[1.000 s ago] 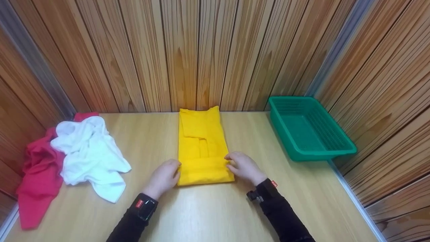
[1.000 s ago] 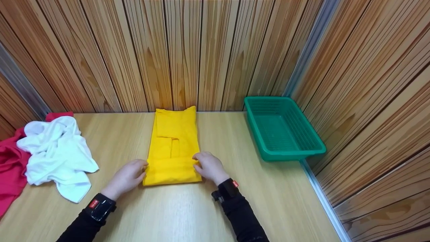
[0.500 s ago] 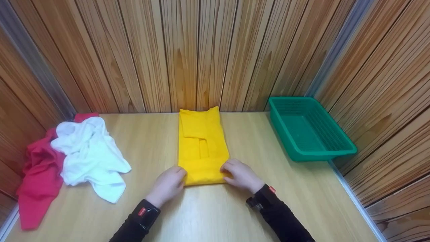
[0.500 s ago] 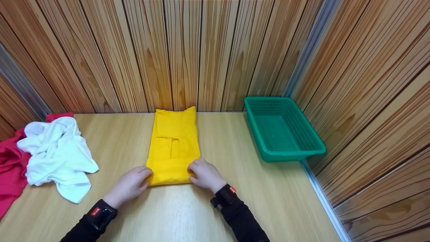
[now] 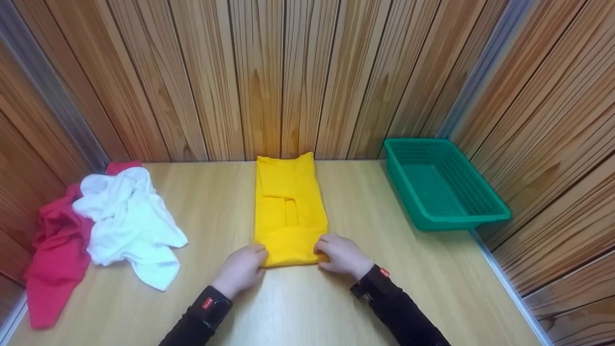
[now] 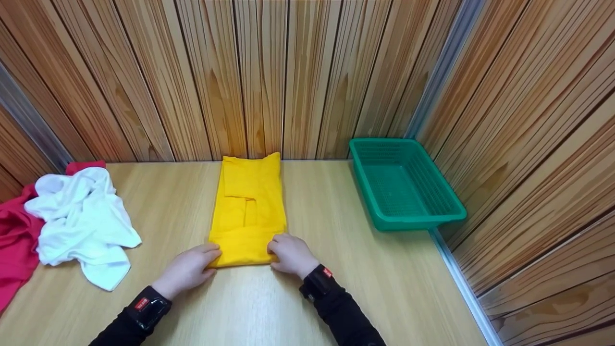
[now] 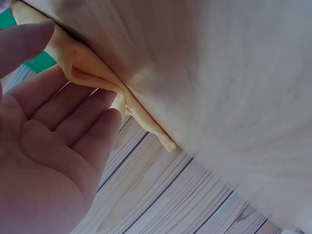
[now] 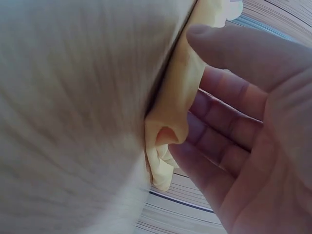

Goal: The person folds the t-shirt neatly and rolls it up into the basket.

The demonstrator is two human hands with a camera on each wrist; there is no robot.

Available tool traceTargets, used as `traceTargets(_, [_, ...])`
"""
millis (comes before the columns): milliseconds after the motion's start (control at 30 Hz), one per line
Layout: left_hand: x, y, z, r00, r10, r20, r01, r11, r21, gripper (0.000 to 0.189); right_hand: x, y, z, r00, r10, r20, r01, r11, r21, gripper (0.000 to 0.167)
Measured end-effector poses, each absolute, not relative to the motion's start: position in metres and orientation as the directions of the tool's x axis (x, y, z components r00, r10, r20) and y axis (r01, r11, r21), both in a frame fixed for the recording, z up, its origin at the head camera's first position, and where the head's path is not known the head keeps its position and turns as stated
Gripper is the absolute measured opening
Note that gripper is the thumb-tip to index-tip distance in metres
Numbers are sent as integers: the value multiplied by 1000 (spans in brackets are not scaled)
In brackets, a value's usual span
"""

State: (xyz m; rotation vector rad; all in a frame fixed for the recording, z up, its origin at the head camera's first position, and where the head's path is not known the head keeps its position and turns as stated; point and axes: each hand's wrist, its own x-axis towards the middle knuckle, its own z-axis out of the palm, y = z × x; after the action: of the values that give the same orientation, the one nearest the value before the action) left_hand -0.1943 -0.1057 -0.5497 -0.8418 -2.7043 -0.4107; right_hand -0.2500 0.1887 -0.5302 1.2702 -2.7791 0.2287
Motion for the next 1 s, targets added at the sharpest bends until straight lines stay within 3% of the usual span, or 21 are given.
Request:
traceTargets(233, [-195, -102, -551, -803, 479, 355, 553, 820, 143, 15, -250, 183, -531, -671, -726, 152, -739, 672, -50, 22])
traceTargets(567, [-190, -99, -545, -793, 457, 403, 523, 850, 66, 18, -250, 182, -536, -616, -749, 244, -771, 637, 9, 17])
traceTargets(1000, [-186, -103, -533, -873, 383, 303, 467, 837, 287, 21, -247, 192, -529, -609, -778, 154, -793, 596, -125, 15])
